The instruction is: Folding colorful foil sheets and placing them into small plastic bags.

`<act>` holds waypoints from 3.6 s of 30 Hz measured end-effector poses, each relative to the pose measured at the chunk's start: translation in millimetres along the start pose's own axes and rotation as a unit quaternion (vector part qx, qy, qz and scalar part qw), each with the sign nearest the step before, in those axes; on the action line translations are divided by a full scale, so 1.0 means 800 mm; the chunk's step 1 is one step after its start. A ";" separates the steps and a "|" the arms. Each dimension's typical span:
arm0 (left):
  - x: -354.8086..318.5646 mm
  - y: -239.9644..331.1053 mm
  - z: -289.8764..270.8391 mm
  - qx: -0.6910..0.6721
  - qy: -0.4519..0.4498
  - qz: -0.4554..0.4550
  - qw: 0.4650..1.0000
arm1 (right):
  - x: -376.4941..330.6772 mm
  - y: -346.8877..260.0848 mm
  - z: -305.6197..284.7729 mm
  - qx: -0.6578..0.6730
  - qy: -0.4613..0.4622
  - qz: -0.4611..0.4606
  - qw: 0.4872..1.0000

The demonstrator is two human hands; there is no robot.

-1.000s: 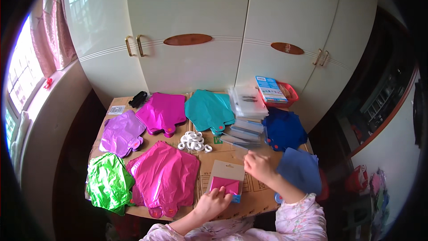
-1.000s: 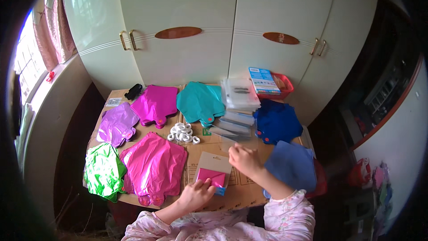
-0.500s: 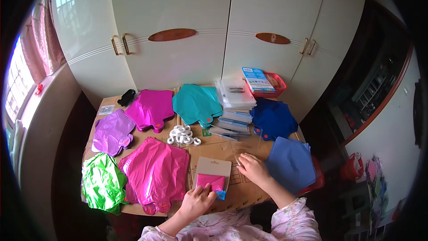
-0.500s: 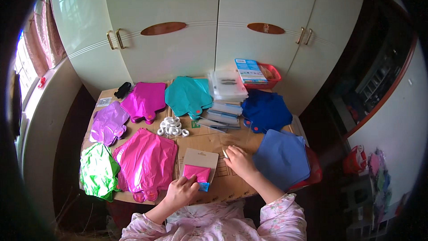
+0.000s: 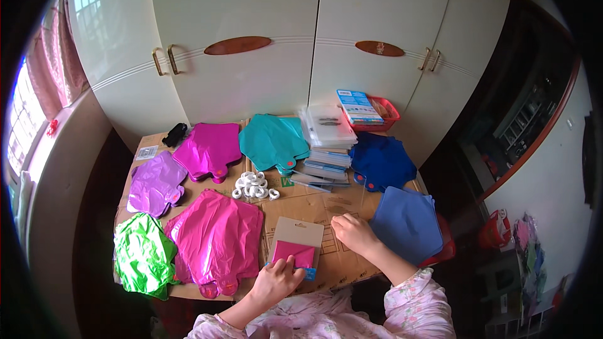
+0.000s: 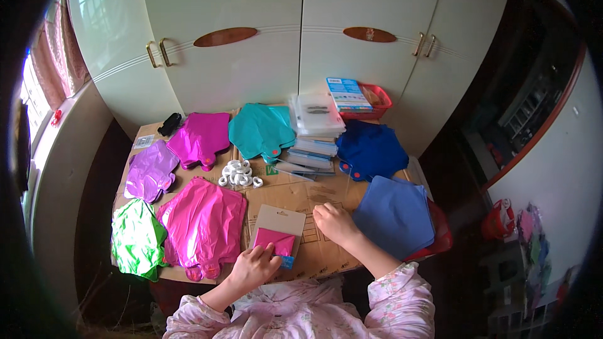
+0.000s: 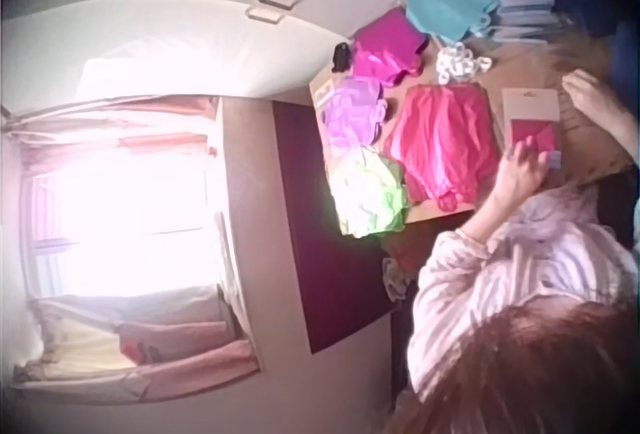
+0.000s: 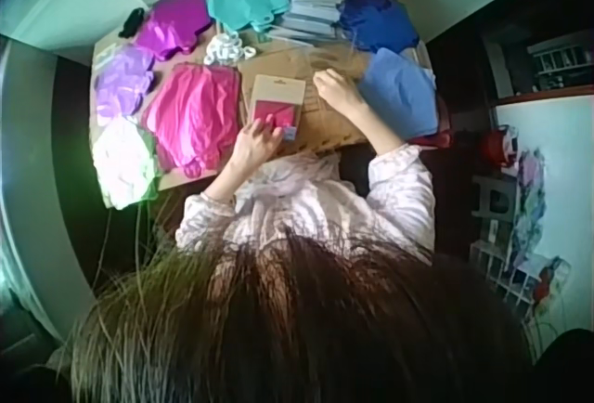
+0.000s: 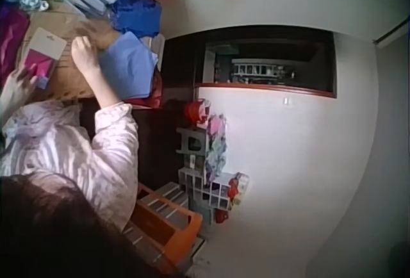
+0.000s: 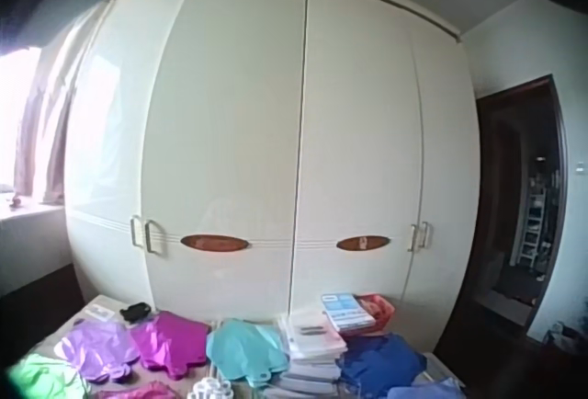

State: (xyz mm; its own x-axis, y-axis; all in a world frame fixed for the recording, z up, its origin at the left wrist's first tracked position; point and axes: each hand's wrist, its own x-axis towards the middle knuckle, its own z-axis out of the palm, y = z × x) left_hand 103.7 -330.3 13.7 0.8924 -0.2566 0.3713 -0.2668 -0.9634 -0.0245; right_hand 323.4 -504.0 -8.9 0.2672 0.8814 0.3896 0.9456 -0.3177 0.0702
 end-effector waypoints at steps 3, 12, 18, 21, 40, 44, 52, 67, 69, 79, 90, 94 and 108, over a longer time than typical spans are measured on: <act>-0.001 0.002 -0.002 0.001 -0.008 0.006 1.000 | 0.006 -0.002 -0.009 0.017 -0.002 -0.004 1.000; -0.001 0.003 -0.006 -0.002 -0.010 0.012 1.000 | -0.005 -0.011 0.001 0.009 0.052 0.032 0.998; -0.001 0.006 -0.008 0.034 -0.017 0.046 0.998 | 0.004 -0.006 -0.012 0.169 0.048 0.115 0.978; 0.004 0.015 -0.010 0.045 -0.025 0.067 0.996 | 0.011 -0.020 -0.009 0.207 0.038 0.164 0.964; 0.017 0.008 0.008 0.032 0.002 0.106 0.994 | 0.021 -0.061 0.007 0.162 0.114 0.028 0.980; 0.025 0.001 0.013 0.024 0.004 0.109 0.994 | 0.020 -0.060 0.004 0.150 0.121 0.015 0.981; 0.042 0.001 0.020 0.035 0.010 0.084 0.996 | 0.028 -0.056 -0.006 0.105 0.104 0.020 0.989; 0.033 0.012 0.013 0.023 0.070 0.042 0.996 | -0.020 -0.112 -0.011 0.892 0.129 0.354 0.248; 0.035 0.012 0.013 0.017 0.064 0.041 0.997 | -0.029 -0.120 -0.004 0.885 0.122 0.369 0.256; 0.021 0.011 0.018 0.024 0.051 0.062 0.996 | -0.039 -0.084 -0.013 0.359 0.182 0.284 0.870; 0.019 0.026 0.012 0.034 -0.012 0.041 0.999 | -0.034 -0.067 -0.020 0.191 -0.001 0.093 0.977; 0.019 0.026 0.009 0.034 -0.018 0.040 0.998 | -0.031 -0.062 -0.016 0.232 -0.008 0.088 0.969; 0.005 0.032 -0.001 0.046 -0.039 0.051 0.997 | 0.019 -0.002 0.017 0.102 -0.069 0.051 0.991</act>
State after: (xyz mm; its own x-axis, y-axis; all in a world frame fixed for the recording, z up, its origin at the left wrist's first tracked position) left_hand 100.2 -355.8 15.0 0.8892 -0.3550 0.2885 -0.3264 -0.9342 -0.1438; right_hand 328.4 -485.3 -15.2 0.3723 0.8922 0.2558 0.9268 -0.3424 -0.1546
